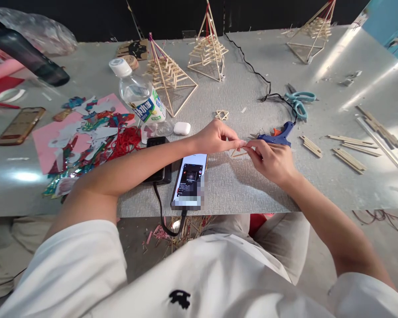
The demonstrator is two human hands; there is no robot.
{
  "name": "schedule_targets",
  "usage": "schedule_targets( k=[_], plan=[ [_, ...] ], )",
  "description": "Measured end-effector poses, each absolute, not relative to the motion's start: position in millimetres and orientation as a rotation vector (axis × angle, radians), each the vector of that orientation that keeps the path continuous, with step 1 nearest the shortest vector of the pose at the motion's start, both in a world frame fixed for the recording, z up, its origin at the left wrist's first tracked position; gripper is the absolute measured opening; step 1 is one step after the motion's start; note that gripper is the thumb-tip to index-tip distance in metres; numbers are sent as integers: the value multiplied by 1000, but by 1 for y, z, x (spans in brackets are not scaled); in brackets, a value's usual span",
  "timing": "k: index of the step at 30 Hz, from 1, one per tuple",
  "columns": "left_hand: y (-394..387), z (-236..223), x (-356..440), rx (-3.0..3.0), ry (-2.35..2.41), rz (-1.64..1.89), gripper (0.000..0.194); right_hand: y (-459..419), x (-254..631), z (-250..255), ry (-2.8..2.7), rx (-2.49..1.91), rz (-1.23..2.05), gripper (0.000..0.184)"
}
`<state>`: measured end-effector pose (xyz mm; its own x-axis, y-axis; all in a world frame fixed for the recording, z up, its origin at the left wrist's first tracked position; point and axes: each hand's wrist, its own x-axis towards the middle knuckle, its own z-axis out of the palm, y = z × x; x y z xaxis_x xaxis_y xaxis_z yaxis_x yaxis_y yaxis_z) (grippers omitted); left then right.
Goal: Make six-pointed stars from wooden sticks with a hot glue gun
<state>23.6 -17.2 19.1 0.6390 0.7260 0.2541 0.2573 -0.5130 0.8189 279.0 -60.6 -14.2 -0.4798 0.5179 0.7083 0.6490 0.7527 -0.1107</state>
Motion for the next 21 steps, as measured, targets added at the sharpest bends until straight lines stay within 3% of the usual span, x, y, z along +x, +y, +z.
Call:
schedule_targets(
  k=[8,16,21],
  plan=[
    [-19,24,25,2043,813,741,36,-59,282,-12,-2268,-888,-145,34],
    [-21,31,19,2025,784,805,35,-61,280,-7,-2085,-932,388,35],
    [-22,32,19,2063,762,863,32,-61,276,-7,-1982,-912,502,43]
  ],
)
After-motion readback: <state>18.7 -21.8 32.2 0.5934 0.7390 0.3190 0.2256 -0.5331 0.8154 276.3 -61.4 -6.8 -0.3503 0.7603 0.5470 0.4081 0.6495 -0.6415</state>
